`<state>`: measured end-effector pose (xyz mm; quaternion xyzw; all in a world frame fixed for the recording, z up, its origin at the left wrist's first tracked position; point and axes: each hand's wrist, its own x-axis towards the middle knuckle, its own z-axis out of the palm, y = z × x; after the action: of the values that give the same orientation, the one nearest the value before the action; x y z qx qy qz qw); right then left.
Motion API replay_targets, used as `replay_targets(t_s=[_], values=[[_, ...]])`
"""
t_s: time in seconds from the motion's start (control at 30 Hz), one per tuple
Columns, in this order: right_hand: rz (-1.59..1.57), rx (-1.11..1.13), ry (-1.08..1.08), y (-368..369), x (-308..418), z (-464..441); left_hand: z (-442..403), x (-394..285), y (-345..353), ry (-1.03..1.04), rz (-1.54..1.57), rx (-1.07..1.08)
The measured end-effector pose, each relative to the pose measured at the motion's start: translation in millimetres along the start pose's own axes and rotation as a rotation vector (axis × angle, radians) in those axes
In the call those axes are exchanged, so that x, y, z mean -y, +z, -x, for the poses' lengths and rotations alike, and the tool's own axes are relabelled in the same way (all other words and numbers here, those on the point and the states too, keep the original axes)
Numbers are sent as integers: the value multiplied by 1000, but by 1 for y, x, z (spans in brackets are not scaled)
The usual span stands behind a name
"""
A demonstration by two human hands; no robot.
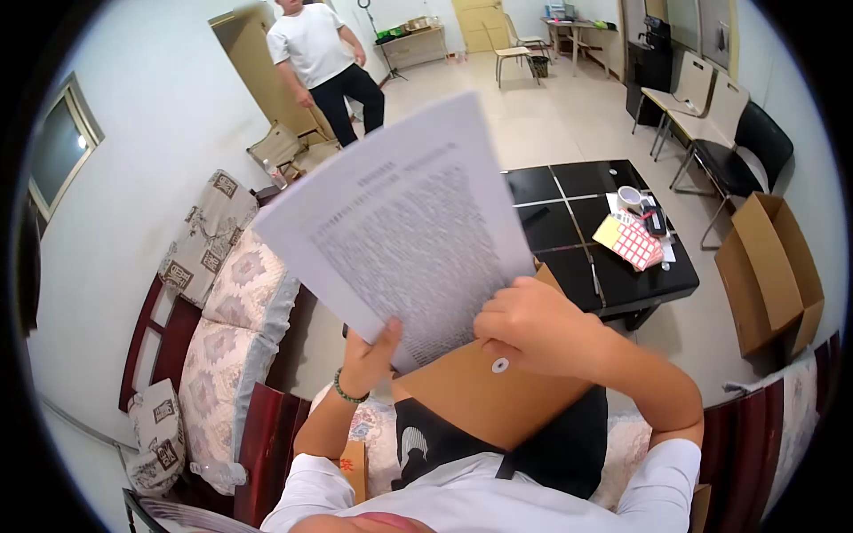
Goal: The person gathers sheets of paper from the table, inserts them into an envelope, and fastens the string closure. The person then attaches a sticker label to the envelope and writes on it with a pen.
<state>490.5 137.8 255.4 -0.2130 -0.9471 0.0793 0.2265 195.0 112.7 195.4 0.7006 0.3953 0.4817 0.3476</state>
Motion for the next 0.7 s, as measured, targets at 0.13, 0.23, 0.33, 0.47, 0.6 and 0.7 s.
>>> replay_targets(t_s=[0.13, 0.23, 0.33, 0.47, 0.6, 0.7], values=[[2, -17, 42, 0, 3, -1, -6, -7, 0, 141, -65, 24], [-19, -34, 80, -3, 11, -1, -17, 8, -13, 264, -302, 113], [-61, -76, 104, 6, 16, 2, -30, 34, -38, 190, -267, 403], [-125, -121, 124, 27, 22, 6, -12, 1, -50, 32, -140, 535], [-201, -158, 154, 42, 25, 11, -31, 5, -82, -344, -96, 741], [-267, -191, 179, 55, 24, 12, -64, -16, -79, -148, -128, 748]])
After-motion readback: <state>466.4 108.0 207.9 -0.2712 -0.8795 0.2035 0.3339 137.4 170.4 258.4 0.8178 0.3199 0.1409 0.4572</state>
